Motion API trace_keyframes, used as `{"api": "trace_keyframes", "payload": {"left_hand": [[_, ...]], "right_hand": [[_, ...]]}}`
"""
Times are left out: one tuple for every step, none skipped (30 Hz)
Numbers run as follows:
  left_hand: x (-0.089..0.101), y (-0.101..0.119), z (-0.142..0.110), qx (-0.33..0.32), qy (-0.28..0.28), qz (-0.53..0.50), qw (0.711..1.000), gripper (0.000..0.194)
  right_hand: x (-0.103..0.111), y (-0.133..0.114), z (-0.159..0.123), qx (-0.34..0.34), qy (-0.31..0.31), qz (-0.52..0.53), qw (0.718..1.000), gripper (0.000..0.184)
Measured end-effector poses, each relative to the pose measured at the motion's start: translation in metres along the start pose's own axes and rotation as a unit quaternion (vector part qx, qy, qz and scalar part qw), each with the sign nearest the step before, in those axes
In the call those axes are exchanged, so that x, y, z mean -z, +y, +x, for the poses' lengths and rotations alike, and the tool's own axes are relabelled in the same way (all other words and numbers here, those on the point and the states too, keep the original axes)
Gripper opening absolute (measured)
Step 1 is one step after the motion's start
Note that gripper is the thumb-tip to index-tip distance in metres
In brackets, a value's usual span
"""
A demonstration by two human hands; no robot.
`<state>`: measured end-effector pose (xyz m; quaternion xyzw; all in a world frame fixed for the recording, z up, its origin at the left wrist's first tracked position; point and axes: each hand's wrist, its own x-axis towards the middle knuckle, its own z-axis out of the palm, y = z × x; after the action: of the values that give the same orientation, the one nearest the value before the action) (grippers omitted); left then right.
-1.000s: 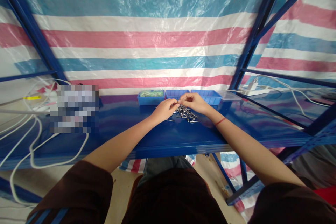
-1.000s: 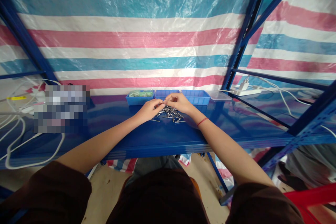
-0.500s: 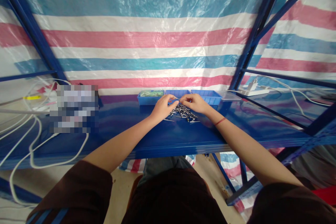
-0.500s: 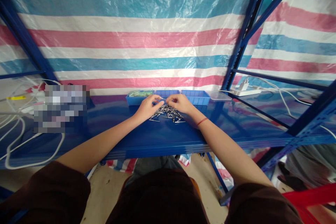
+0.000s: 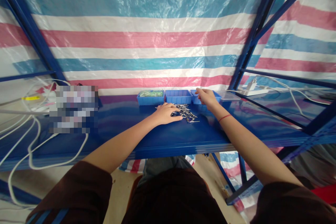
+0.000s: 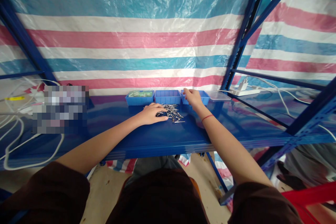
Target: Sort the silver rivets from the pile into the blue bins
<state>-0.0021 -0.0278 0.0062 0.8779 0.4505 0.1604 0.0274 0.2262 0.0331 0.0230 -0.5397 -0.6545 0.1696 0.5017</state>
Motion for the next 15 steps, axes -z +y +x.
{"api": "trace_keyframes", "payload": {"left_hand": [[0.0,0.0,0.0,-0.002,-0.005,0.006,1.0,0.05],[0.0,0.0,0.0,-0.004,-0.007,0.011,1.0,0.048],[0.0,-0.001,0.0,-0.006,-0.006,0.016,1.0,0.044],[0.0,-0.002,0.001,-0.009,-0.004,0.021,1.0,0.041],[-0.001,-0.002,0.001,-0.012,-0.001,0.026,1.0,0.038],[-0.001,-0.004,0.002,-0.017,0.003,0.029,0.999,0.036],[-0.002,-0.005,0.002,-0.023,0.008,0.03,0.999,0.034],[-0.003,-0.006,0.003,-0.029,0.012,0.031,0.999,0.032],[-0.003,-0.007,0.003,-0.035,0.016,0.03,0.999,0.031],[-0.004,-0.008,0.003,-0.039,0.019,0.029,0.999,0.03],[-0.004,-0.009,0.004,-0.043,0.021,0.028,0.998,0.029],[-0.005,-0.01,0.004,-0.045,0.023,0.028,0.998,0.028],[-0.005,-0.01,0.004,-0.046,0.025,0.027,0.998,0.028],[-0.005,-0.01,0.004,-0.047,0.027,0.027,0.998,0.027],[-0.005,-0.01,0.004,-0.05,0.029,0.026,0.998,0.027]], "right_hand": [[-0.002,-0.002,-0.002,0.028,-0.044,-0.027,0.998,0.036],[-0.004,-0.005,-0.004,0.05,-0.1,-0.05,0.993,0.032],[-0.006,-0.007,-0.007,0.068,-0.161,-0.073,0.982,0.027],[-0.008,-0.009,-0.009,0.093,-0.221,-0.096,0.966,0.023],[-0.011,-0.011,-0.011,0.112,-0.27,-0.116,0.949,0.022],[-0.013,-0.011,-0.013,0.121,-0.304,-0.132,0.936,0.024],[-0.015,-0.012,-0.015,0.125,-0.326,-0.145,0.926,0.028],[-0.017,-0.011,-0.016,0.127,-0.337,-0.152,0.921,0.03],[-0.018,-0.011,-0.016,0.128,-0.341,-0.152,0.919,0.03],[-0.019,-0.01,-0.016,0.13,-0.341,-0.147,0.919,0.029],[-0.019,-0.01,-0.016,0.133,-0.342,-0.138,0.92,0.027],[-0.02,-0.01,-0.016,0.137,-0.342,-0.129,0.921,0.025],[-0.02,-0.01,-0.016,0.141,-0.342,-0.119,0.921,0.023],[-0.02,-0.01,-0.016,0.144,-0.343,-0.11,0.922,0.022],[-0.02,-0.01,-0.015,0.147,-0.343,-0.101,0.922,0.02]]}}
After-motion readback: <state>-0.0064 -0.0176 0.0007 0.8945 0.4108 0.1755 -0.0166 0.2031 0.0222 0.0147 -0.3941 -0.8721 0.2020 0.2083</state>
